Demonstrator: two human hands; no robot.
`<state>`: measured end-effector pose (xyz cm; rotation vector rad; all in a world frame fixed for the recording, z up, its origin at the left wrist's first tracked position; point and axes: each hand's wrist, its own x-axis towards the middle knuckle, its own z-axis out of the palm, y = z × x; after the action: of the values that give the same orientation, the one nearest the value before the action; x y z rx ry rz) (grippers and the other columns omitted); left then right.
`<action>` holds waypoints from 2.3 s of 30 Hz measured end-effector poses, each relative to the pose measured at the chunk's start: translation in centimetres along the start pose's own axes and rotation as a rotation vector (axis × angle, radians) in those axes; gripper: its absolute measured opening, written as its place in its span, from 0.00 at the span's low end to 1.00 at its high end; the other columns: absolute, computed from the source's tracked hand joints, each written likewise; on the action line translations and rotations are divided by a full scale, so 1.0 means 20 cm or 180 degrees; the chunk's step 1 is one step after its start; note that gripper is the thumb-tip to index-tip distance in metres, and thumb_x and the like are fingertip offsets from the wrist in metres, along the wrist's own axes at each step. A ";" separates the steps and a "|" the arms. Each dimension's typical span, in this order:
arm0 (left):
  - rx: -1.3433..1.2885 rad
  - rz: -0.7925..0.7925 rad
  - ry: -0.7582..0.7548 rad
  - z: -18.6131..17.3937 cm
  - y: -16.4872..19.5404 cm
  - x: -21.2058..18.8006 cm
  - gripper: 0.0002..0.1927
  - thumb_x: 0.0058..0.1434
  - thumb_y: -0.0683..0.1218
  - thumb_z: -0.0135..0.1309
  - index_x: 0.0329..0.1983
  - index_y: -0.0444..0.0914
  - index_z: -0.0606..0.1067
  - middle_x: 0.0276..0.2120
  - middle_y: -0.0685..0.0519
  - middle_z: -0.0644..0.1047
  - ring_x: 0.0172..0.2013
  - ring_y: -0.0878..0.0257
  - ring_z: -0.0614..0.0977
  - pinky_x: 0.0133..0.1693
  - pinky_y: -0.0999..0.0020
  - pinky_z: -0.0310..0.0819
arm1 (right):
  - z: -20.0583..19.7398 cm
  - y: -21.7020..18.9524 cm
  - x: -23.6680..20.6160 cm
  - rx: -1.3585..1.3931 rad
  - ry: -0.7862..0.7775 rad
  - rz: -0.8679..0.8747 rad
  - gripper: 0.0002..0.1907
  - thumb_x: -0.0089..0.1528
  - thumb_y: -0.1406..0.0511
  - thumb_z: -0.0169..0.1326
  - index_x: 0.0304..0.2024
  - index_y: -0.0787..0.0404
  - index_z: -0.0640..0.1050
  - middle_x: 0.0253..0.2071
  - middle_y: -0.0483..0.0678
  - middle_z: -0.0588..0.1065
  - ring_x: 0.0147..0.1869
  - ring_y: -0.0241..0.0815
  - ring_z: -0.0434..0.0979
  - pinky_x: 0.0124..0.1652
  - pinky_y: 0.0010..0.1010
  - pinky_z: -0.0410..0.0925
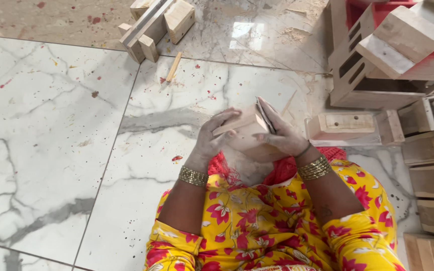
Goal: The person sits on the floor holding small wooden parts and rubs a wooden block repeatedly against other wooden pieces, working the surfaces and fitting pieces together one at a time. Wood dust covers their hands as they turn each piece and continue rubbing.
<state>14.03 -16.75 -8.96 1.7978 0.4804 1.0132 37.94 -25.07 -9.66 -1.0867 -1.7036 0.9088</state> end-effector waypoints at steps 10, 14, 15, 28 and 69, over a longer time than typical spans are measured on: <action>-0.1739 -0.0644 0.0432 -0.02 -0.12 -0.05 0.44 0.68 0.64 0.47 0.78 0.37 0.49 0.75 0.41 0.57 0.73 0.52 0.63 0.70 0.58 0.59 | 0.30 0.10 0.07 -0.2155 0.1251 -0.0532 0.37 0.64 0.64 0.52 0.74 0.64 0.58 0.76 0.64 0.54 0.80 0.62 0.50 0.69 0.51 0.54; -0.2337 -0.1403 0.1115 -0.05 -0.19 -0.03 0.46 0.69 0.71 0.36 0.77 0.34 0.51 0.72 0.40 0.61 0.69 0.50 0.67 0.67 0.57 0.65 | 0.20 0.21 0.05 -0.1783 0.1099 0.0449 0.31 0.65 0.71 0.47 0.73 0.63 0.69 0.77 0.57 0.62 0.83 0.56 0.54 0.76 0.47 0.53; -0.2357 -0.1561 0.1221 -0.03 -0.21 -0.01 0.47 0.69 0.71 0.36 0.76 0.31 0.55 0.70 0.38 0.64 0.67 0.49 0.69 0.65 0.56 0.67 | 0.16 0.23 0.05 -0.2388 0.0614 0.0838 0.26 0.58 0.66 0.53 0.60 0.65 0.73 0.74 0.58 0.64 0.78 0.58 0.57 0.73 0.46 0.54; -0.2475 -0.2071 0.1892 0.07 -0.37 -0.07 0.27 0.70 0.61 0.39 0.67 0.46 0.59 0.61 0.48 0.71 0.59 0.54 0.77 0.55 0.52 0.77 | 0.31 -0.02 0.15 -0.1132 0.0885 -0.1522 0.28 0.71 0.63 0.44 0.71 0.71 0.64 0.70 0.62 0.68 0.77 0.53 0.67 0.78 0.42 0.59; -0.2819 -0.1334 0.0808 -0.04 -0.37 0.10 0.31 0.74 0.59 0.42 0.77 0.49 0.54 0.63 0.46 0.69 0.59 0.54 0.76 0.54 0.57 0.79 | 0.18 0.13 -0.04 -0.2163 0.1244 0.0580 0.30 0.65 0.64 0.50 0.70 0.63 0.67 0.68 0.63 0.68 0.71 0.62 0.67 0.69 0.46 0.60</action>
<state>15.45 -11.61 -14.55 0.7484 0.4376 0.9440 35.43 -25.33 -13.48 -1.7554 -1.6221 0.1707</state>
